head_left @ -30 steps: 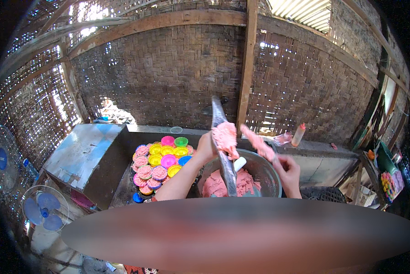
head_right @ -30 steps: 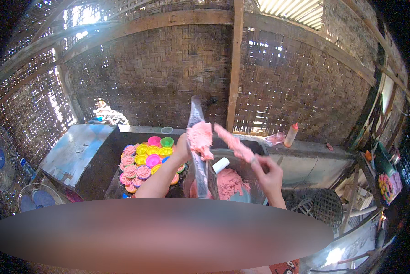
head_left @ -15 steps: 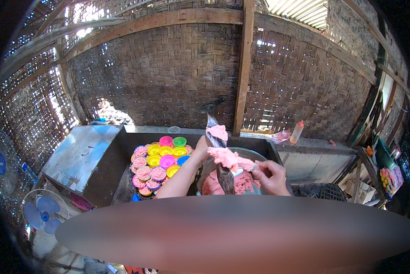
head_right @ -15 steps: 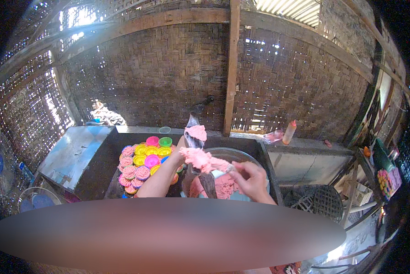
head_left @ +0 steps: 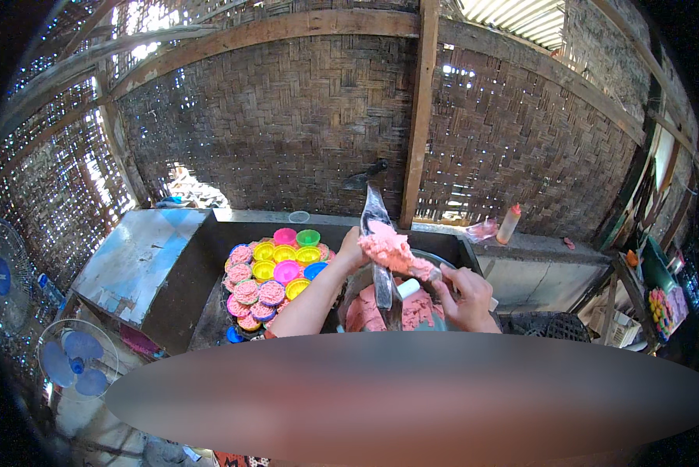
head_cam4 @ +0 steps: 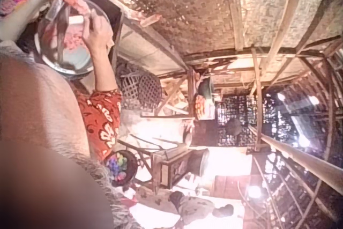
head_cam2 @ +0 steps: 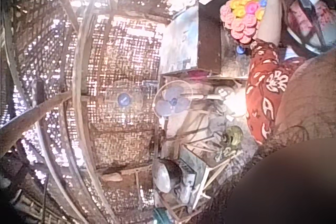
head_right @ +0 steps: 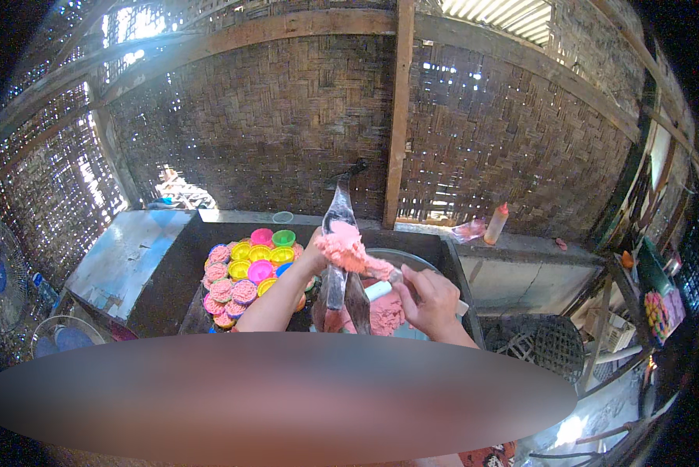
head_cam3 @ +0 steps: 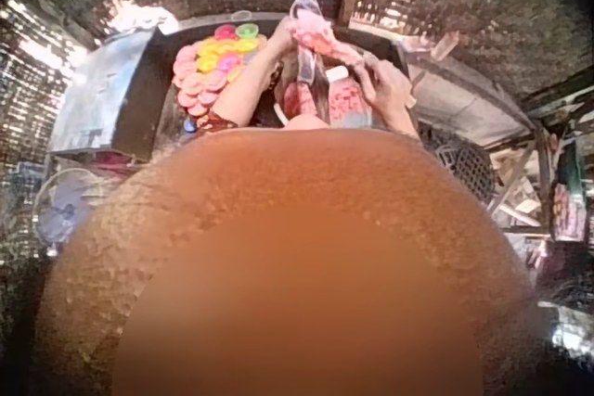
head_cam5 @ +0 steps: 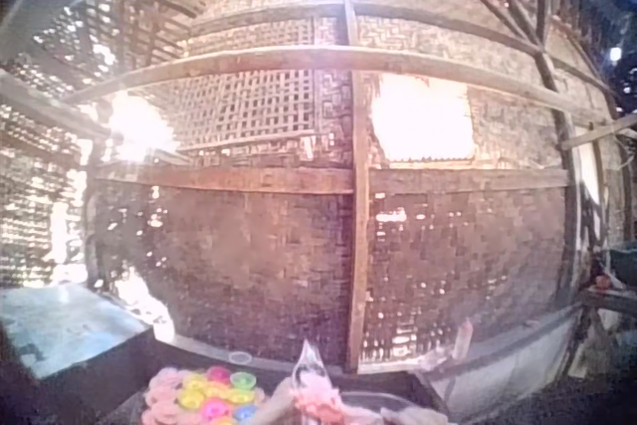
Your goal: The person scoops pink batter from a metal bowl and fills a two-part metal mold. They press the mold shut, invert it, and eject a patterned pink cake into a tray of colorful plastic cups. This cycle repeats continuously, adding more finished cakes to the tray.
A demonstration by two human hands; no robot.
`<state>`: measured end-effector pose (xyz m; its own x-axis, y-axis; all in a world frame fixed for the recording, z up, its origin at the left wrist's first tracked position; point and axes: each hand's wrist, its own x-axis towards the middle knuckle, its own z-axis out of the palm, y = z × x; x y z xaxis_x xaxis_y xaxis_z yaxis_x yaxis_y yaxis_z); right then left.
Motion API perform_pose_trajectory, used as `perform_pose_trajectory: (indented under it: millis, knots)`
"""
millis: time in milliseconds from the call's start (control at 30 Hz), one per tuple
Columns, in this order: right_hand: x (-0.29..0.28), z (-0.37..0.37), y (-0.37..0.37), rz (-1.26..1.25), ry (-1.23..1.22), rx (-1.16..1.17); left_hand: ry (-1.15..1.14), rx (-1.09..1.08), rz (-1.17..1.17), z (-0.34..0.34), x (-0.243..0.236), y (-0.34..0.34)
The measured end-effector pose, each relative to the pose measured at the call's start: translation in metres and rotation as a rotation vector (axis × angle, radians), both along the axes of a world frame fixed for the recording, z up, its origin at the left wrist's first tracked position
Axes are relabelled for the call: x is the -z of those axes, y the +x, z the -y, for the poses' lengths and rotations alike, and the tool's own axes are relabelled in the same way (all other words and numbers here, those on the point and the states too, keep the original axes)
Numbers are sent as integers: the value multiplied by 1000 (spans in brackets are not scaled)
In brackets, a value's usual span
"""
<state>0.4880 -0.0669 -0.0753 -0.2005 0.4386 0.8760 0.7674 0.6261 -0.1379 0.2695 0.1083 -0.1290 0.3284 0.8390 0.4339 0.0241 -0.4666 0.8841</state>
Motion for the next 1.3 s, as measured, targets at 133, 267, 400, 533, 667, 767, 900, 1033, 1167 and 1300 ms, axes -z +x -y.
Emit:
perform_pose_trajectory:
  millis: [133, 267, 400, 533, 667, 767, 900, 1033, 1167, 1300]
  knots:
    - [-5, 4, 12, -243, -344, -156, -482, 308, 546, 0, -19, 5]
    - [-9, -29, 31, -368, -282, 89, -167, 395, 243, 2, -38, 16]
    - [-10, -15, 18, -134, -242, 41, -103, 307, 230, -12, -16, 5]
    - [21, -12, 44, -465, -631, -326, -177, 174, 354, 22, -38, -28]
    - [38, -10, 61, -305, -758, 176, 198, 121, 295, 73, -81, -66]
    - [60, -18, 50, 6, -755, 352, 217, 384, 489, 79, -103, -97]
    - [62, -16, -23, -359, -732, -520, 207, 602, 726, 119, -135, -100]
    - [15, 47, -116, -1133, -1609, -1644, 324, 817, 667, 130, -136, -94]
    - [6, 49, -117, -1107, -1822, -1966, 359, 415, 438, 158, -131, -128]
    - [3, 37, -96, -1083, -1325, -1822, 202, 35, 121, 197, -126, -168]
